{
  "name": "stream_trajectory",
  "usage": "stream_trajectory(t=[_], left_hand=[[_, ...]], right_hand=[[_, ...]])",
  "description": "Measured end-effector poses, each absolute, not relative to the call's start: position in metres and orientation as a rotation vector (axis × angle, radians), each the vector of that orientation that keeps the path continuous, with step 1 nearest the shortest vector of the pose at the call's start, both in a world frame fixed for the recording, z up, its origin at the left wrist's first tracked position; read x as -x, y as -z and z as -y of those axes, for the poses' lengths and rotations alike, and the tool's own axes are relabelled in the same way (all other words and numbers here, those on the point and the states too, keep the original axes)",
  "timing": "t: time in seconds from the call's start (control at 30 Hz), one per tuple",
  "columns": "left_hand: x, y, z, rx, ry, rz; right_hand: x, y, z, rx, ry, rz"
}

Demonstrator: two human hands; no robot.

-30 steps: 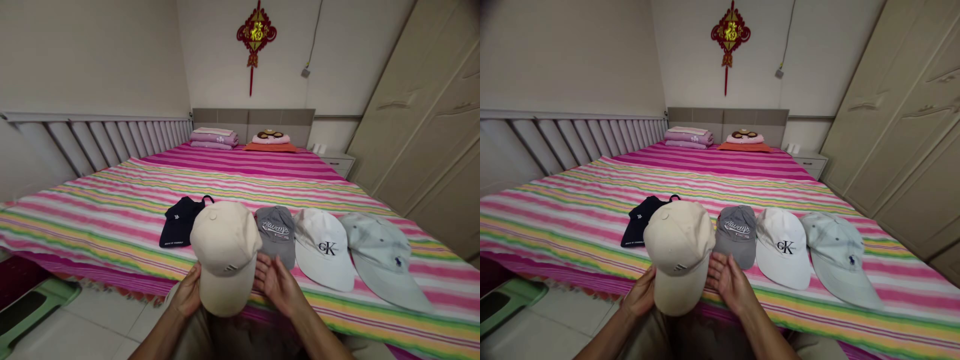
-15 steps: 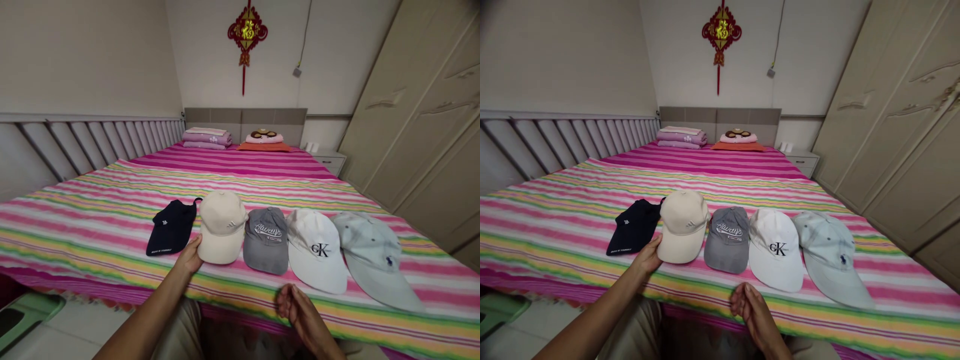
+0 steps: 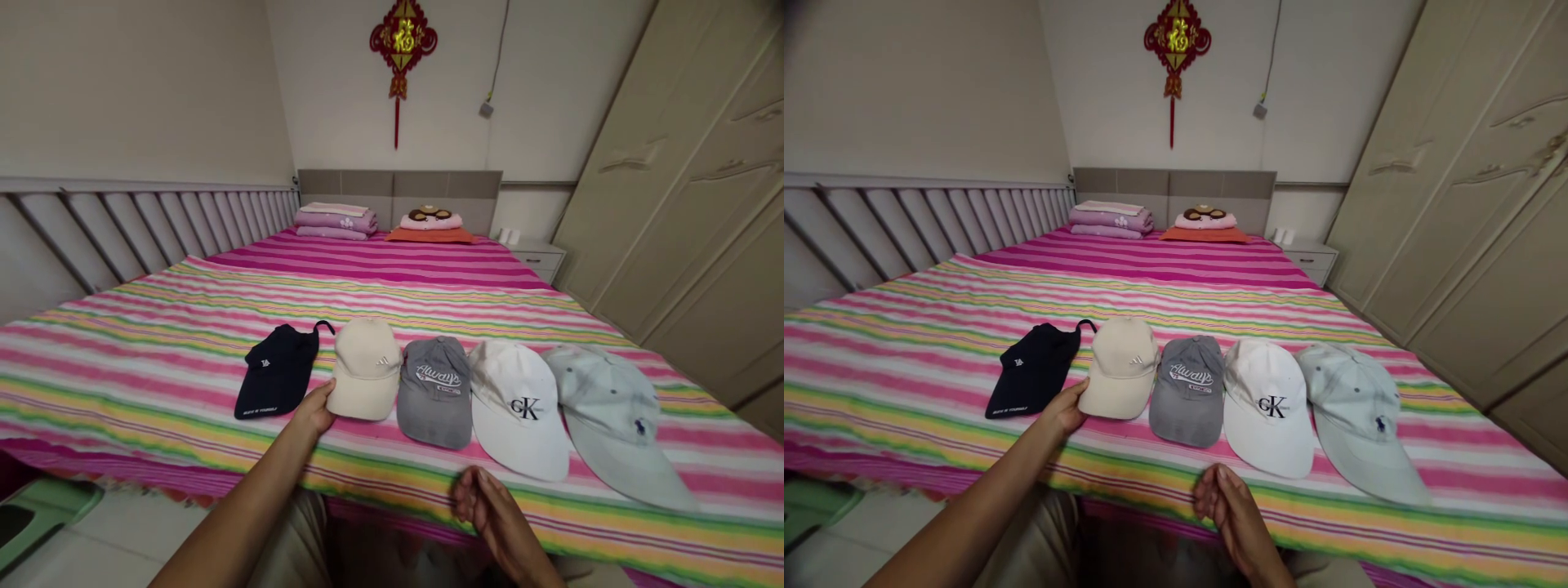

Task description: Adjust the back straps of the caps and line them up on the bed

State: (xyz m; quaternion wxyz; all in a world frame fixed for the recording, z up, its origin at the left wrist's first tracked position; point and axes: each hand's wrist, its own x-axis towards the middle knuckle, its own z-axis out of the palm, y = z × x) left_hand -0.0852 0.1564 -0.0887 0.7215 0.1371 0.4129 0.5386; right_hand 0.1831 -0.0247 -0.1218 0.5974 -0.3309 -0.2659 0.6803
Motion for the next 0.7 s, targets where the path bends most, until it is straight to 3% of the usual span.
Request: stream_trajectory(t=[0.7], left_hand=[[0.094,0.096,-0.138,-0.816,-1.337,-1.331]], right_hand=[[-0.183,0.122,0.027,0.796,-1.573,0.633]])
